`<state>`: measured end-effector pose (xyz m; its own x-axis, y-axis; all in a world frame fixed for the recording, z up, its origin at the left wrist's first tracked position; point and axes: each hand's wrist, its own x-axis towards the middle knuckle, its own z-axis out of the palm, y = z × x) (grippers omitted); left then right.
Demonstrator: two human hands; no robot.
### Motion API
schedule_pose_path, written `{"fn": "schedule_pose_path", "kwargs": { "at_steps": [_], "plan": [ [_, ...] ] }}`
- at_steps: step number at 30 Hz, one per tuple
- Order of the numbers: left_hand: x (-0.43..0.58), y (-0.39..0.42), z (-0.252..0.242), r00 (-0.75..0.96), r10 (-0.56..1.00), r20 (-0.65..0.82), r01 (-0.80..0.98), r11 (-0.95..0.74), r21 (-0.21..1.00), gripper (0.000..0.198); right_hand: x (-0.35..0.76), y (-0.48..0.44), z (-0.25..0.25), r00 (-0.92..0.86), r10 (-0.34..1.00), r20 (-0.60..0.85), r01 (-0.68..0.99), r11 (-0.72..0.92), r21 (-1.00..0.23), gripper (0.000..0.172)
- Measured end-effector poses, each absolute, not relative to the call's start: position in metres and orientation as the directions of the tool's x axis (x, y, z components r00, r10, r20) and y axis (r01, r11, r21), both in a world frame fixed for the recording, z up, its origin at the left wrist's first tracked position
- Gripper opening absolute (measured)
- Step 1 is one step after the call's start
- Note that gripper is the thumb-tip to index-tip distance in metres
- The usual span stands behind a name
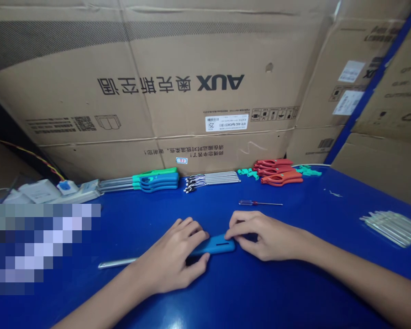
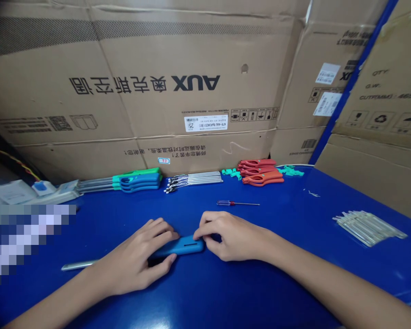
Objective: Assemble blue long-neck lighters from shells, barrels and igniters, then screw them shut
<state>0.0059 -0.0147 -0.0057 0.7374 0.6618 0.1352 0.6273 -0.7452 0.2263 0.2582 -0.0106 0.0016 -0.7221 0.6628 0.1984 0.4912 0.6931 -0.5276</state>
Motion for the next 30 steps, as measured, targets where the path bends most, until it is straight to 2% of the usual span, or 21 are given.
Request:
{"fn": "schedule_pose_path", "kwargs": {
  "at_steps": [22, 30],
  "plan": [
    [0.0052, -0.0159, -0.0046, 0.740, 0.657, 0.144, 0.628, -0.751, 0.203, 0.026, 0.2573, -0.0120, 0.0092, -0.735, 0.668, 0.117, 0.541, 0.682, -0.492, 0.033],
    [0.0071, -0.0155, -0.0041, 0.737, 0.664, 0.126, 0.633, -0.743, 0.217, 0.026, 0.2568, -0.0101, 0.0029, -0.691, 0.692, 0.210, 0.526, 0.680, -0.512, 0.029]
  ]
}}
